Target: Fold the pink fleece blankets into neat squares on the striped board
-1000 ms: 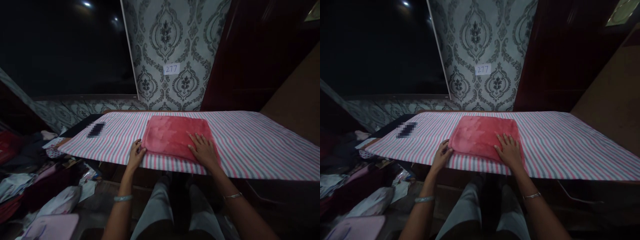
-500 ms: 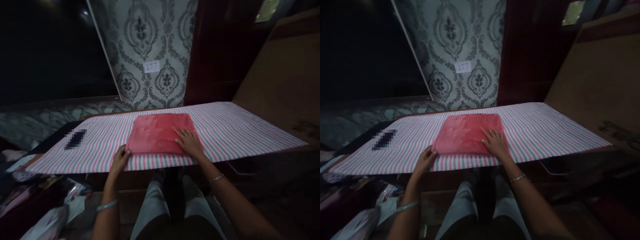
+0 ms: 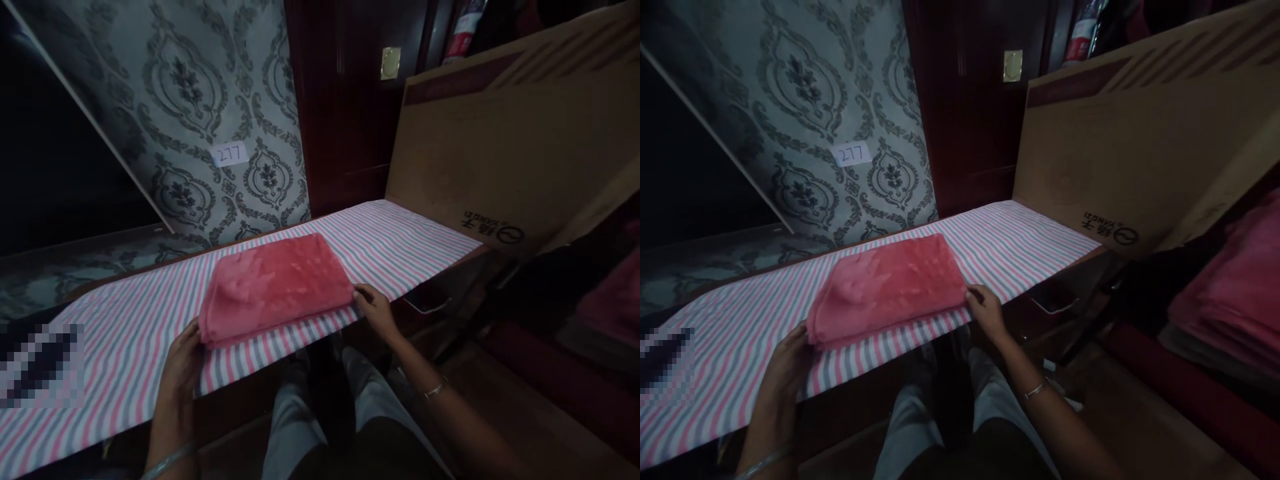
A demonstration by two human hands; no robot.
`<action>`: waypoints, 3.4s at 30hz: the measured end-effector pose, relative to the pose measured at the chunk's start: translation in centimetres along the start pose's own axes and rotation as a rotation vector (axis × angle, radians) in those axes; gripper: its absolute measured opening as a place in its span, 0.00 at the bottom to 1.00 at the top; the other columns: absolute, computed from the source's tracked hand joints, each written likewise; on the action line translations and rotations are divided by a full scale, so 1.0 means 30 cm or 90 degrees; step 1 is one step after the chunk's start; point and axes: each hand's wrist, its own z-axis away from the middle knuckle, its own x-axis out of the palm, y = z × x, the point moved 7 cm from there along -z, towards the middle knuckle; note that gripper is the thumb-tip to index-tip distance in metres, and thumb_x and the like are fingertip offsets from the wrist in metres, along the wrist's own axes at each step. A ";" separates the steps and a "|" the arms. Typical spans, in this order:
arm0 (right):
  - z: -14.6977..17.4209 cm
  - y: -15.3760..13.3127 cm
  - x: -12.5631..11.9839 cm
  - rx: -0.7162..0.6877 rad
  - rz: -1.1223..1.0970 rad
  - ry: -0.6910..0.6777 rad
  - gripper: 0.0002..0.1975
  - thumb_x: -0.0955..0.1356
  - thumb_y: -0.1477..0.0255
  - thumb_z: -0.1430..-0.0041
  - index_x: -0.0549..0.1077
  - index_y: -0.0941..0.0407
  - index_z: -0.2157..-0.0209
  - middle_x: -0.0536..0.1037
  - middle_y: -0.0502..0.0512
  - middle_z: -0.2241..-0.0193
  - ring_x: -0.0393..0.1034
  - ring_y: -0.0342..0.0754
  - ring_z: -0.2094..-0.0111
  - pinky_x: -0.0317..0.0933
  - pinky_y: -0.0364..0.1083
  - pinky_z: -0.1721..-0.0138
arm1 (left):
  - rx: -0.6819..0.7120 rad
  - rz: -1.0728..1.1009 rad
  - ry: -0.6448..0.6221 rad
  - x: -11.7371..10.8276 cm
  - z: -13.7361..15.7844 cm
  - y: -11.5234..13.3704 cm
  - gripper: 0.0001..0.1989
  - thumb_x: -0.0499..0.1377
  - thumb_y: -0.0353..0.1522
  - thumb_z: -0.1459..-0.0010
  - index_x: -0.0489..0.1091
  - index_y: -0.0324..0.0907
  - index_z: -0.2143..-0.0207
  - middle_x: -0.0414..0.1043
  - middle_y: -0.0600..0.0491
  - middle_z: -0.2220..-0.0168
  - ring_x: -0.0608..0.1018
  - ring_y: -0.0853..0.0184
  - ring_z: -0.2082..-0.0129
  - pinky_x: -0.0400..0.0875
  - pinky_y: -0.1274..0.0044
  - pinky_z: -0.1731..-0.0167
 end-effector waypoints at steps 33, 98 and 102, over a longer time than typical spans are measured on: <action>-0.025 -0.004 0.057 0.166 -0.179 -0.112 0.26 0.75 0.47 0.60 0.81 0.56 0.70 0.82 0.55 0.68 0.74 0.57 0.62 0.67 0.50 0.59 | 0.094 -0.281 -0.297 0.076 0.050 0.112 0.21 0.67 0.41 0.52 0.80 0.46 0.55 0.73 0.47 0.45 0.71 0.54 0.43 0.68 0.66 0.44; -0.046 -0.035 0.072 0.219 -0.159 -0.157 0.24 0.74 0.47 0.60 0.78 0.54 0.73 0.81 0.55 0.71 0.74 0.57 0.65 0.67 0.50 0.63 | -0.028 -0.162 -0.205 0.109 -0.009 0.131 0.17 0.70 0.43 0.59 0.77 0.39 0.72 0.75 0.53 0.76 0.71 0.70 0.76 0.63 0.78 0.73; -0.066 -0.086 0.082 0.213 -0.196 -0.191 0.24 0.75 0.47 0.65 0.76 0.54 0.76 0.79 0.53 0.73 0.71 0.54 0.68 0.65 0.49 0.64 | -0.013 -0.205 -0.215 0.137 -0.024 0.153 0.19 0.70 0.46 0.61 0.78 0.39 0.73 0.78 0.51 0.74 0.75 0.65 0.72 0.65 0.77 0.71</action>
